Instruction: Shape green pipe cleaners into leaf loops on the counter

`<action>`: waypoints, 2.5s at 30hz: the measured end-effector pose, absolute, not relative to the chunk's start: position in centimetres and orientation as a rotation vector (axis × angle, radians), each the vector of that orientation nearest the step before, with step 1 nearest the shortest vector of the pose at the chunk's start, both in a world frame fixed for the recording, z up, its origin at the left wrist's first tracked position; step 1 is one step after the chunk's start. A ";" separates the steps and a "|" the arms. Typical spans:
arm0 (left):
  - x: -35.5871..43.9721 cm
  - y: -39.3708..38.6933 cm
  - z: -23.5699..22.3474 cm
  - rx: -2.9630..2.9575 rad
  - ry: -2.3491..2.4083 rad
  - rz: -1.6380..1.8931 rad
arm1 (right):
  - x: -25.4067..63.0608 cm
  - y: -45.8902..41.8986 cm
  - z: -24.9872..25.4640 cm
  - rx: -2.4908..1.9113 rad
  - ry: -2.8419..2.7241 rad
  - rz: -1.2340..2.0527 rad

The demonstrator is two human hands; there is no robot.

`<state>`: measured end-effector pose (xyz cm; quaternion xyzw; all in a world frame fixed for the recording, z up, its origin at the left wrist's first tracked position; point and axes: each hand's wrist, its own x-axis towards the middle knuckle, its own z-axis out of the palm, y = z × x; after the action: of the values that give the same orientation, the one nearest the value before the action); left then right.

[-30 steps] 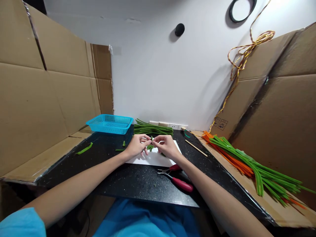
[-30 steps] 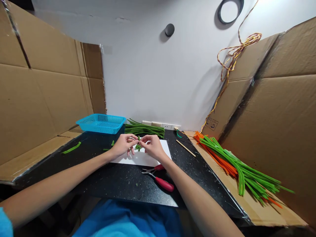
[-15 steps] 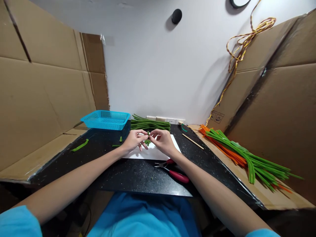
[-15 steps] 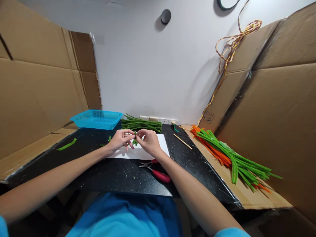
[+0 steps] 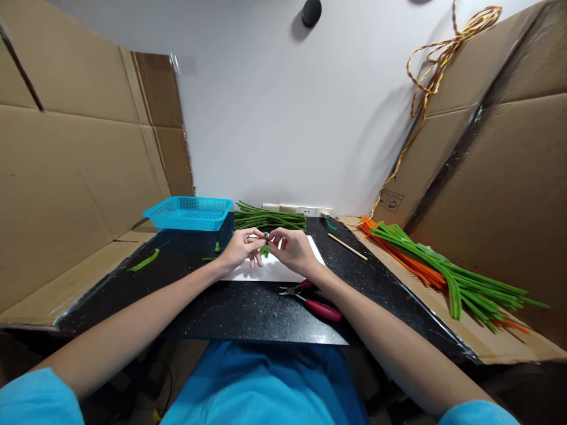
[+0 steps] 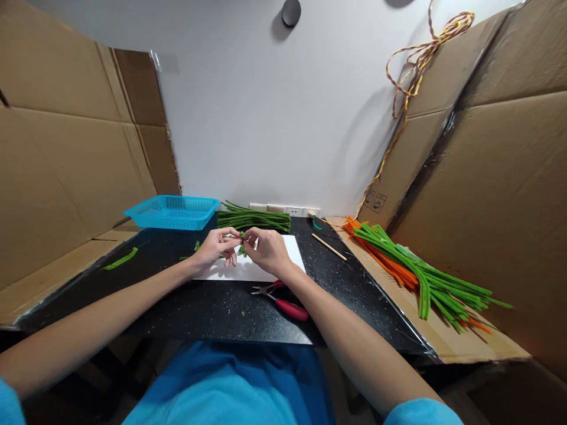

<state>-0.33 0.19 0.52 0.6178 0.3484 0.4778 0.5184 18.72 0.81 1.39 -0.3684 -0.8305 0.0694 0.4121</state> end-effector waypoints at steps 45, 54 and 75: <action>0.0 0.6 -0.2 1.615 0.799 1.158 | 20.8 3.0 1.8 -0.737 -2.247 0.116; -0.3 1.1 -0.7 1.869 0.842 1.326 | 20.6 2.7 1.7 -0.788 -2.305 0.032; -0.9 0.7 -0.2 2.410 0.943 1.296 | 20.0 2.8 1.6 -0.767 -2.216 0.485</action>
<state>-0.94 0.75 -0.18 0.8263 0.3233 0.4445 0.1233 19.96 2.84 1.65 -0.2983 -0.8616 0.1887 0.3647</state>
